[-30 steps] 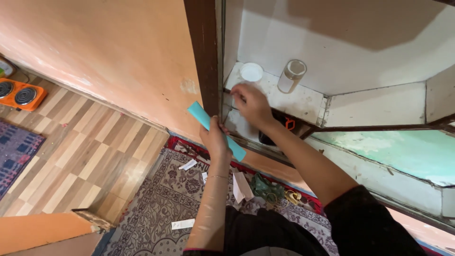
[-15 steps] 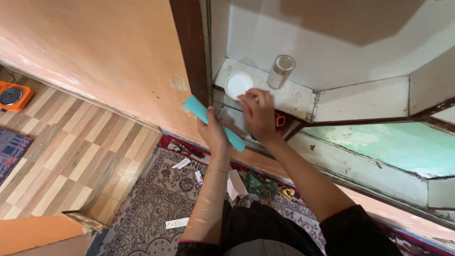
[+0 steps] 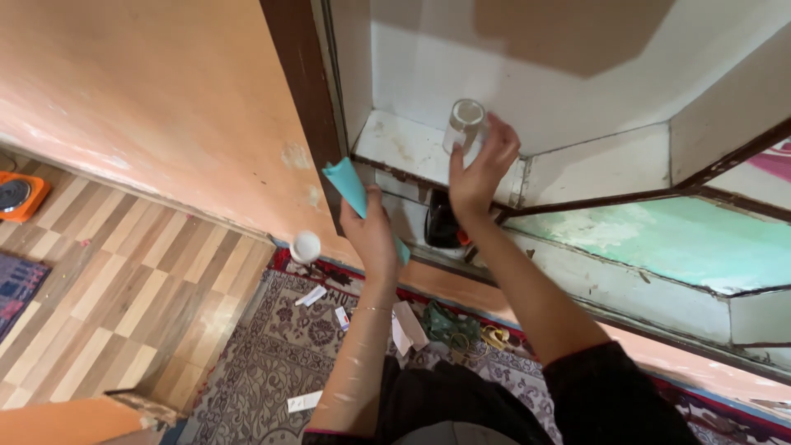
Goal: The person organizes various items in a room, including a red plastic tool, a green cloth, a patterned bag, a pink basket, and a blue cloth. They move these items from the floor and window sill to a shelf and other locations.
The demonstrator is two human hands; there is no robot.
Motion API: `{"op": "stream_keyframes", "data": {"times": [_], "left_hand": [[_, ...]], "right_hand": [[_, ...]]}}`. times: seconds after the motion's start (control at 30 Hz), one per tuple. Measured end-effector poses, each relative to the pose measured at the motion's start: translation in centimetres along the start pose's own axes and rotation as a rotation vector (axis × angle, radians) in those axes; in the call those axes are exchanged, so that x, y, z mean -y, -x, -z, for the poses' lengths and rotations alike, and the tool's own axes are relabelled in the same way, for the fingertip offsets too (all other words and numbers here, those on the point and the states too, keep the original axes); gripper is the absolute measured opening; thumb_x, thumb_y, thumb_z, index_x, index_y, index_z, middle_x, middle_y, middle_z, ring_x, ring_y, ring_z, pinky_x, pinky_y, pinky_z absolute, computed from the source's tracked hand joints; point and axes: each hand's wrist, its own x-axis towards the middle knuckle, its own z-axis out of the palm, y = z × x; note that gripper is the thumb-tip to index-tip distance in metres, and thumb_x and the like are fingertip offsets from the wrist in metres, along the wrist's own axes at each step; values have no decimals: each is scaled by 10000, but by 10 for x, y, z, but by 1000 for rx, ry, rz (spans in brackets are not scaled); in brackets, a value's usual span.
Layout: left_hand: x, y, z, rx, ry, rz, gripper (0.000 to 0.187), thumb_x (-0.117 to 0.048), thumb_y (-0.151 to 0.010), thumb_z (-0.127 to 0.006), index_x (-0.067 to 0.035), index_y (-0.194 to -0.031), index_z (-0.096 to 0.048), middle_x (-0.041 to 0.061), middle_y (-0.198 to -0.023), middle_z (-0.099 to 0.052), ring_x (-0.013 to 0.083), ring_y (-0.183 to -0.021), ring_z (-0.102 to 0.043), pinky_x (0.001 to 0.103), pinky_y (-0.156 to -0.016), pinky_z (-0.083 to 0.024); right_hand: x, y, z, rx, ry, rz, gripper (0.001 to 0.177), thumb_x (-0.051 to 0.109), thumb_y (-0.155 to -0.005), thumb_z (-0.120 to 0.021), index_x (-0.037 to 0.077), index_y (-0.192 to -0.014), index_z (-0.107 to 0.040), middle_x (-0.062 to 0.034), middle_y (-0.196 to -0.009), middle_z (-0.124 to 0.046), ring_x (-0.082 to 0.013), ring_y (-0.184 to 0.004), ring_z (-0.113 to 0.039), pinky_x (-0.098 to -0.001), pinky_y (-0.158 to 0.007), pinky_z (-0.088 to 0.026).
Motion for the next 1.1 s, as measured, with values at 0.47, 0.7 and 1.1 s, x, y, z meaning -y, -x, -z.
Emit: {"op": "stream_keyframes", "data": {"times": [0.47, 0.7, 1.1], "left_hand": [[-24, 18, -57, 416, -143, -19, 63, -116, -941, -580, -71, -965, -617, 11, -619, -506, 113, -536, -497, 281, -541, -455], [-57, 29, -78, 320, -91, -122, 138, -193, -993, -590, -60, -987, -627, 57, -631, -553, 144, -517, -535, 285, -518, -472], [-206, -33, -169, 30, -186, -1047, 328, -321, -937, -798, -84, -1031, -592, 15, -802, -534, 157, -682, -620, 287, -624, -522]], "right_hand": [[28, -43, 55, 613, -231, -537, 625, 307, -799, -814, 94, -1235, -421, -257, -1226, -659, -478, -1179, -632, -591, -1008, -516], [80, -85, 111, 437, -383, -204, 677, 297, -795, -831, 134, -1316, -430, -229, -1128, -682, -456, -1068, -670, -576, -914, -533], [144, -238, 152, 69, -408, 167, 662, 263, -923, -806, -55, -1321, -385, -324, -1172, -554, -542, -1134, -587, -586, -921, -570]]}}
